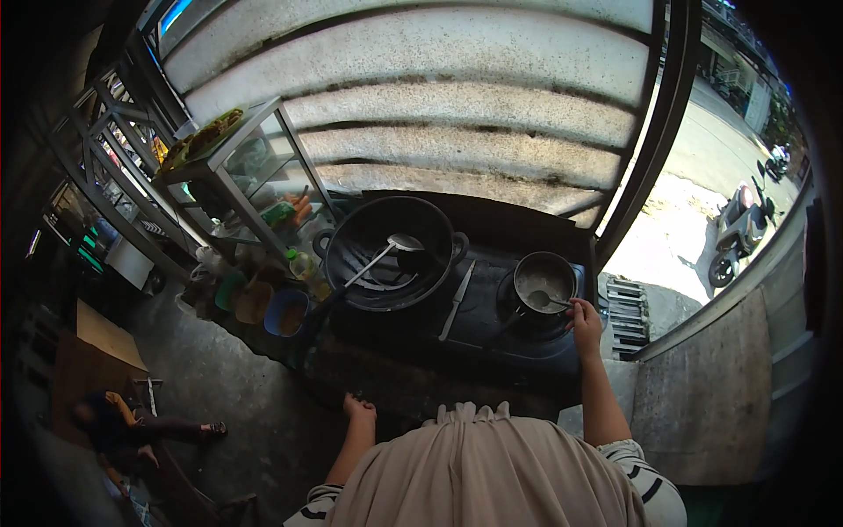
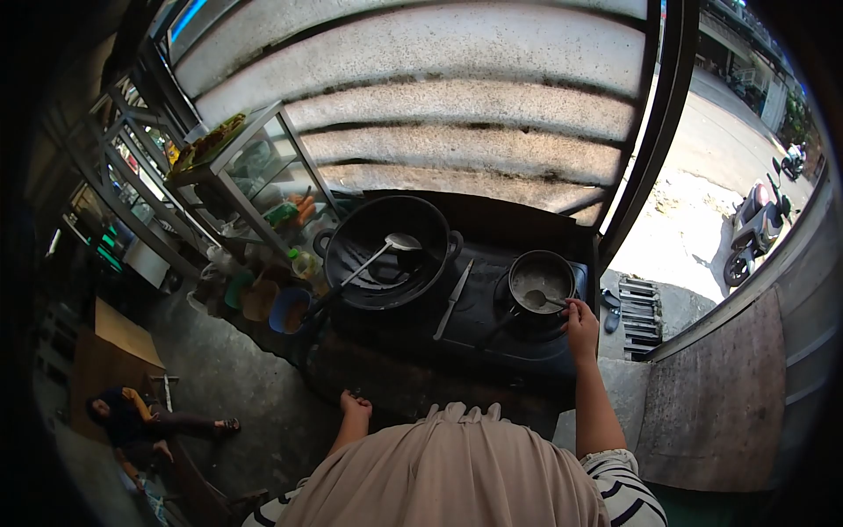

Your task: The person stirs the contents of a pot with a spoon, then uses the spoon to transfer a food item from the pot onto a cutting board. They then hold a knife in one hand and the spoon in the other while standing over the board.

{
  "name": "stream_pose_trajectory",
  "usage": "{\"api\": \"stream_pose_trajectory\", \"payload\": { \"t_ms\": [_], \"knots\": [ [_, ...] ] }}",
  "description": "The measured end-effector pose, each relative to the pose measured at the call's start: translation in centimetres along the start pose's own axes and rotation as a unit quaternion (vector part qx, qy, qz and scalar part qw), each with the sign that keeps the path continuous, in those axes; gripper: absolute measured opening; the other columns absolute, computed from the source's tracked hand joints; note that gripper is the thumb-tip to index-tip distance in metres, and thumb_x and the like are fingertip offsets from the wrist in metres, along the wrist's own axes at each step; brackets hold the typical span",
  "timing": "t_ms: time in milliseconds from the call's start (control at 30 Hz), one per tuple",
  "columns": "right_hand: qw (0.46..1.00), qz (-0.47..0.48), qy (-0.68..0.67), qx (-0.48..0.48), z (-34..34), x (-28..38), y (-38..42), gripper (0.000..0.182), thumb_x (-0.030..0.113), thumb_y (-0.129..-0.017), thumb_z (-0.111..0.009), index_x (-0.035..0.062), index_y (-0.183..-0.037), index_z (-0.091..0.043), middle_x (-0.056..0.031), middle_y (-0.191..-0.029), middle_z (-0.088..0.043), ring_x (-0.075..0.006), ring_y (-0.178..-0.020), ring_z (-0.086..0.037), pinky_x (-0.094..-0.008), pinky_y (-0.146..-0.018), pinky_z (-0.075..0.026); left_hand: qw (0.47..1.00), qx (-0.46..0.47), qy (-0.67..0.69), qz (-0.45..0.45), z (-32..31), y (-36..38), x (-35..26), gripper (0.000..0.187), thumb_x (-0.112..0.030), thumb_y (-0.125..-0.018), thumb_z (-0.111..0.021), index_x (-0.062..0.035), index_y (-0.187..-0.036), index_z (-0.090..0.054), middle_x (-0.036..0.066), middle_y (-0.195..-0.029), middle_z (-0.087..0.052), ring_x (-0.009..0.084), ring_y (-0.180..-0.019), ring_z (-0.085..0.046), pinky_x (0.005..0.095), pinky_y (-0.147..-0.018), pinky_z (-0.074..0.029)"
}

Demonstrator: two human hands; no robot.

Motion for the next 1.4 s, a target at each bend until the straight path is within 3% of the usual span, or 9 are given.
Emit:
{"api": "stream_pose_trajectory", "payload": {
  "t_ms": [533, 633, 833, 1067, 1133, 1233, 1300, 1333, 1400],
  "knots": [
    [0.996, 0.025, 0.080, 0.004, 0.1, 0.6, 0.0, 0.022, 0.017, -0.094, -0.047, 0.0022, -0.100, -0.062, -0.0061, -0.070, -0.061, -0.0084, -0.047, -0.052, -0.0223, -0.045, -0.041, 1.000, -0.009, 0.007, 0.003, 0.7, -1.3, 0.2, 0.022, -0.031, -0.086, -0.052, -0.0171, -0.071, -0.042, -0.005, -0.058, -0.037, 0.0087, -0.045, -0.036, 0.0226, -0.043, -0.028],
    [0.999, -0.012, -0.037, -0.005, 0.4, 0.3, -0.4, 0.022, 0.018, -0.094, -0.047, 0.0030, -0.099, -0.063, -0.0058, -0.070, -0.059, -0.0083, -0.047, -0.051, -0.0220, -0.044, -0.040, 1.000, -0.017, 0.007, -0.005, 0.9, -1.4, 0.2, 0.023, -0.031, -0.086, -0.052, -0.0173, -0.070, -0.043, -0.005, -0.056, -0.036, 0.0086, -0.045, -0.036, 0.0224, -0.043, -0.029],
    [0.992, 0.048, 0.081, -0.078, 2.0, 2.2, -0.5, 0.023, 0.018, -0.094, -0.048, 0.0019, -0.099, -0.063, -0.0043, -0.069, -0.057, -0.0072, -0.047, -0.050, -0.0216, -0.044, -0.040, 1.000, -0.017, 0.009, 0.000, 1.2, -0.9, 0.2, 0.024, -0.032, -0.087, -0.049, -0.0167, -0.070, -0.042, -0.004, -0.056, -0.036, 0.0085, -0.045, -0.036, 0.0220, -0.043, -0.029],
    [0.965, -0.071, -0.238, -0.080, 3.4, -0.3, -1.9, 0.023, 0.024, -0.094, -0.048, 0.0046, -0.100, -0.058, -0.0010, -0.068, -0.052, -0.0074, -0.050, -0.047, -0.0189, -0.045, -0.039, 0.996, -0.072, -0.053, -0.024, 4.6, -5.1, 0.5, 0.024, -0.038, -0.085, -0.050, -0.0141, -0.086, -0.046, -0.001, -0.059, -0.041, 0.0103, -0.048, -0.040, 0.0240, -0.047, -0.032],
    [0.886, -0.170, -0.417, -0.105, 3.6, -1.0, -1.7, 0.025, 0.030, -0.094, -0.047, 0.0069, -0.096, -0.056, -0.0014, -0.069, -0.053, -0.0091, -0.054, -0.048, -0.0203, -0.047, -0.040, 0.995, -0.086, -0.055, -0.004, 6.0, -6.5, 0.7, 0.026, -0.038, -0.084, -0.050, -0.0137, -0.091, -0.048, 0.001, -0.061, -0.043, 0.0112, -0.049, -0.041, 0.0251, -0.048, -0.033],
    [0.852, -0.213, -0.464, -0.113, 4.1, -0.8, -1.1, 0.023, 0.033, -0.092, -0.049, 0.0112, -0.092, -0.055, -0.0003, -0.070, -0.054, -0.0108, -0.057, -0.049, -0.0238, -0.050, -0.040, 0.980, -0.091, -0.173, 0.037, 8.5, -6.3, 1.4, 0.033, -0.039, -0.084, -0.051, -0.0130, -0.104, -0.049, 0.006, -0.069, -0.048, 0.0161, -0.057, -0.046, 0.0325, -0.050, -0.039],
    [0.834, -0.235, -0.485, -0.120, 4.3, -0.8, -0.8, 0.021, 0.034, -0.092, -0.051, 0.0128, -0.091, -0.056, 0.0005, -0.070, -0.055, -0.0107, -0.057, -0.049, -0.0253, -0.051, -0.041, 0.903, 0.057, -0.416, -0.089, 8.5, -4.3, 0.8, 0.036, -0.034, -0.085, -0.052, -0.0062, -0.108, -0.053, 0.011, -0.094, -0.056, 0.0202, -0.070, -0.058, 0.0356, -0.060, -0.047],
    [0.822, -0.235, -0.505, -0.116, 4.3, -0.8, -0.7, 0.023, 0.036, -0.092, -0.051, 0.0134, -0.090, -0.056, 0.0007, -0.070, -0.055, -0.0111, -0.057, -0.048, -0.0256, -0.052, -0.041, 0.903, 0.058, -0.417, -0.089, 9.6, -5.7, 1.1, 0.036, -0.034, -0.085, -0.052, -0.0062, -0.108, -0.053, 0.011, -0.094, -0.056, 0.0202, -0.070, -0.058, 0.0356, -0.060, -0.047],
    [0.811, -0.237, -0.523, -0.112, 4.5, -0.7, -0.5, 0.024, 0.037, -0.092, -0.050, 0.0140, -0.089, -0.056, 0.0010, -0.071, -0.055, -0.0114, -0.057, -0.048, -0.0259, -0.053, -0.041, 0.580, 0.160, -0.777, -0.186, 10.6, -8.2, 2.2, 0.055, -0.037, -0.084, -0.054, -0.0037, -0.127, -0.046, 0.019, -0.122, -0.053, 0.0317, -0.107, -0.055, 0.0412, -0.088, -0.045]
  ]
}}
Point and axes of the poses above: each hand's wrist, its own y-axis away from the middle knuckle, its own z-axis out of the back of the hand, x = y × z, the point moved 5 cm from there along -y, towards the middle knuckle
